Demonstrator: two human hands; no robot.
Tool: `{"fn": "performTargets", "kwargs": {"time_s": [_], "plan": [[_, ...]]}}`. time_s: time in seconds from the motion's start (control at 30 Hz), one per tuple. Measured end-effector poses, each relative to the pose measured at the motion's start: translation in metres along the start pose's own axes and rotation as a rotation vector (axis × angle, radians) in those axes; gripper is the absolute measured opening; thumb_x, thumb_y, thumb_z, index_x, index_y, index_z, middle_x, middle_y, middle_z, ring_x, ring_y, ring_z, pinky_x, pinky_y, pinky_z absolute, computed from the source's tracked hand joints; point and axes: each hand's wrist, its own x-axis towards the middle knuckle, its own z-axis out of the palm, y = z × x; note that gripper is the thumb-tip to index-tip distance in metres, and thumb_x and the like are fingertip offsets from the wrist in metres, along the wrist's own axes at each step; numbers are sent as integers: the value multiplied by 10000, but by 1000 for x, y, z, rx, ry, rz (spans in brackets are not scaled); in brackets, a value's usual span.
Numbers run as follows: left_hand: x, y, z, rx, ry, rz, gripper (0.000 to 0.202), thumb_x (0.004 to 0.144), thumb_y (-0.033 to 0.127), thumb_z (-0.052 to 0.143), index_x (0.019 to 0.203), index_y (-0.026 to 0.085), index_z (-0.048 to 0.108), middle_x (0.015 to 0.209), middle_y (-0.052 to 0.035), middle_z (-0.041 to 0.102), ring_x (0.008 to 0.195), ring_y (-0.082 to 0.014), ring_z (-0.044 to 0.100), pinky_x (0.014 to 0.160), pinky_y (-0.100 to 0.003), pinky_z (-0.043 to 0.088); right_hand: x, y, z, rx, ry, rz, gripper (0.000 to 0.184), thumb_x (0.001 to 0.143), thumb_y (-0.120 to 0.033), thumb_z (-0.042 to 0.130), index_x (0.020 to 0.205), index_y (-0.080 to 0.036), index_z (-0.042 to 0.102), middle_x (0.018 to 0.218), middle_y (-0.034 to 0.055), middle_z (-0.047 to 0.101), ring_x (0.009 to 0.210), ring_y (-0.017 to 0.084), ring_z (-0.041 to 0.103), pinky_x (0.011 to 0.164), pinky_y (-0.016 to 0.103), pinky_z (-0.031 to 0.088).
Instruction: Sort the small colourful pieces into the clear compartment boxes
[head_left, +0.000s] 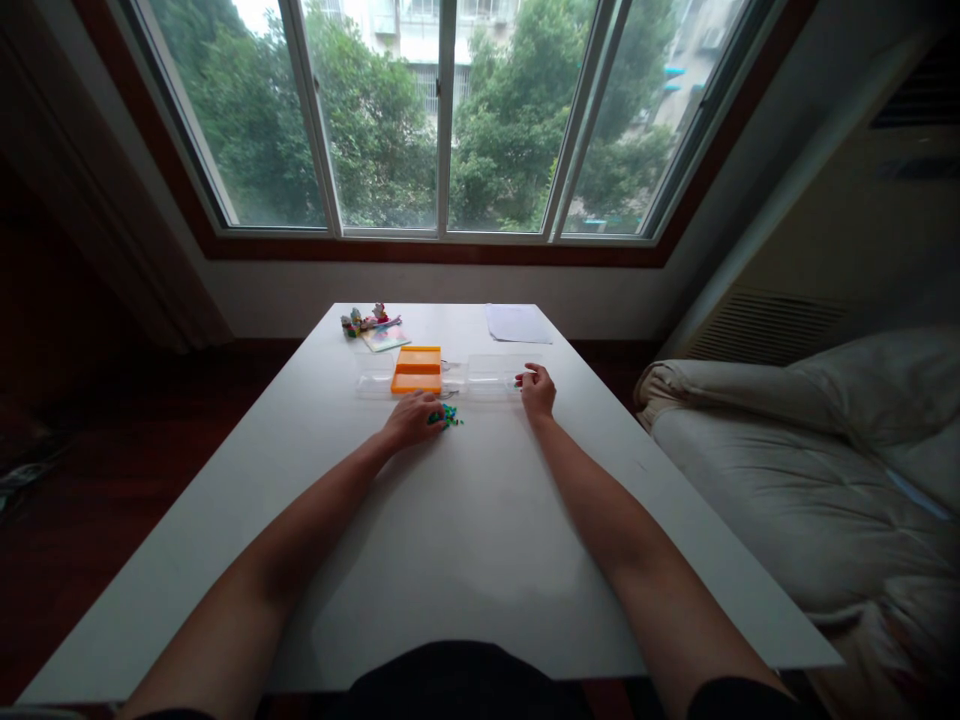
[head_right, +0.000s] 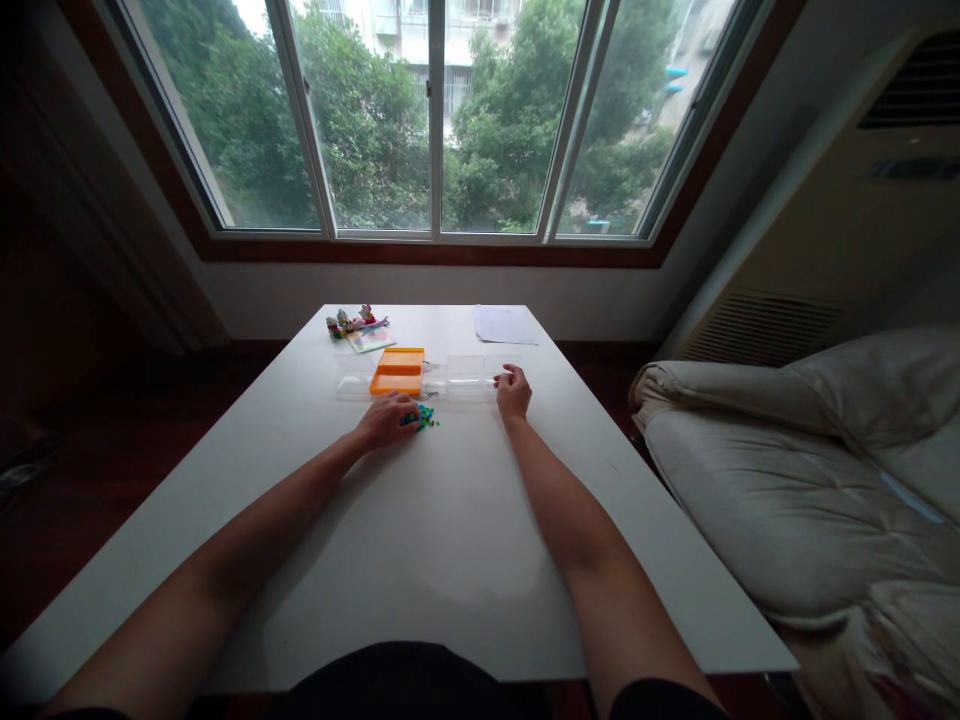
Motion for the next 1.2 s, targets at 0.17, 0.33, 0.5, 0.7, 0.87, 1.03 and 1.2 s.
{"fn": "performTargets", "kwargs": {"time_s": [0.17, 0.33, 0.5, 0.7, 0.87, 1.03, 1.2], "plan": [[0, -2, 2, 6, -6, 17, 134, 866, 352, 679, 917, 247, 746, 1018, -72, 681, 960, -249, 598, 862, -367, 475, -9, -9, 3, -32, -39, -57, 310, 860, -347, 464, 1043, -186, 656, 828, 45, 729, 712, 188, 676, 736, 297, 525], [1, -3, 3, 20, -23, 44, 111, 868, 311, 680, 930, 250, 749, 1022, -72, 677, 967, -250, 599, 855, -360, 478, -23, -19, 11, -79, -163, -183, 269, 877, -320, 482, 1003, -202, 688, 793, 32, 714, 699, 191, 641, 732, 296, 509], [2, -3, 3, 28, -28, 60, 107, 892, 285, 656, 922, 243, 749, 1022, -83, 676, 954, -245, 602, 847, -355, 479, -39, -31, 20, -163, -310, -332, 243, 862, -253, 511, 983, -211, 717, 760, 9, 696, 658, 173, 599, 688, 272, 472], [2, -4, 4, 17, 39, 47, 76, 889, 251, 656, 912, 234, 727, 994, -76, 675, 946, -241, 592, 828, -343, 466, -60, -53, 28, -170, -562, -563, 201, 895, -224, 543, 968, -209, 730, 829, 12, 706, 682, 145, 585, 698, 255, 449], [2, -1, 3, -47, 135, -35, 67, 894, 206, 625, 917, 212, 687, 918, -54, 689, 881, -212, 616, 809, -322, 463, -68, -63, 31, -148, -682, -688, 124, 915, -255, 608, 886, -206, 719, 845, 33, 686, 749, 153, 598, 712, 258, 466], [2, 2, 4, -72, 191, -82, 85, 918, 230, 594, 932, 210, 676, 821, -26, 690, 771, -185, 617, 753, -300, 452, -75, -62, 37, -88, -677, -704, 67, 896, -242, 649, 944, -221, 690, 885, 27, 680, 786, 159, 611, 706, 262, 491], [2, 2, 4, -133, 230, -94, 101, 934, 255, 577, 937, 205, 666, 822, -27, 689, 747, -167, 611, 701, -273, 439, -82, -65, 41, -40, -679, -686, 64, 907, -228, 628, 953, -228, 672, 890, 20, 678, 790, 157, 615, 714, 267, 510]]}}
